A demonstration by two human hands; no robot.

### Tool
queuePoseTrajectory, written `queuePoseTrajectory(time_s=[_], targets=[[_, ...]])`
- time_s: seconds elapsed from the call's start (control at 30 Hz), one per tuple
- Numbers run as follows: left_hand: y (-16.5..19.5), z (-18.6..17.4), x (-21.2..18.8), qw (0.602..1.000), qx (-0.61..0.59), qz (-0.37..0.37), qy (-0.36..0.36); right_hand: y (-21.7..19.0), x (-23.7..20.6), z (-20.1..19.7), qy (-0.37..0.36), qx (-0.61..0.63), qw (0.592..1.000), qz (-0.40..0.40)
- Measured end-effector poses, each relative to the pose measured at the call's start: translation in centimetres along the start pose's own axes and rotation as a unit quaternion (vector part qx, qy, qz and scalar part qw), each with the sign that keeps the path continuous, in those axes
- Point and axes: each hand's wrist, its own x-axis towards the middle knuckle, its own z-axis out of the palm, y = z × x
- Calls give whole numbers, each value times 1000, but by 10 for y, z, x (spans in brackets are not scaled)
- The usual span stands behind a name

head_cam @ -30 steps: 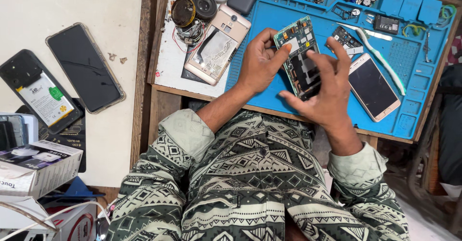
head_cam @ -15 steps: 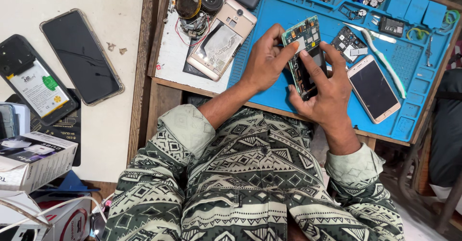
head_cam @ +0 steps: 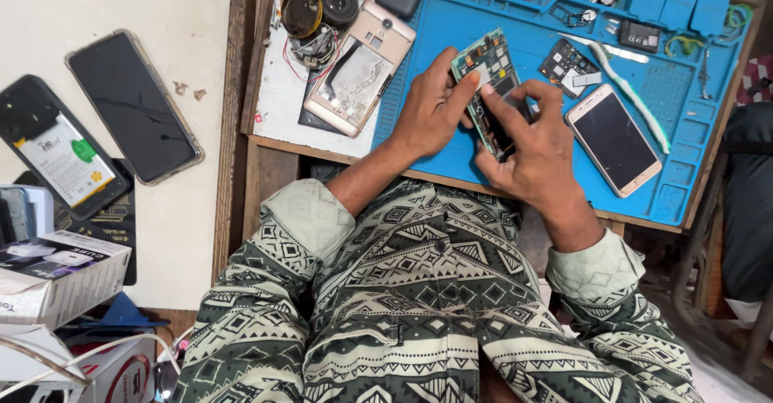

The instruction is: The person repairs a disassembled smartphone at a workbench, holding the phone chassis and motherboard while consulting a second phone, then uses a small tool to pry and adjust components on the board and reseat parts in the chassis.

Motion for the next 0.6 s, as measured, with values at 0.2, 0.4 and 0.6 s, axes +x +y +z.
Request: queuePoseTrajectory(time_s=[0.2,0.4,0.6], targets=[[6,-2,4,999,-31,-4,19,-8,6,3,40,-7,999,0],[7,-1,4,1000,-14,4,21,28,2,-13,115,41,992,35],[4,-4,5,999,-26,12,33,88,-7,-40,100,-78,986,112]])
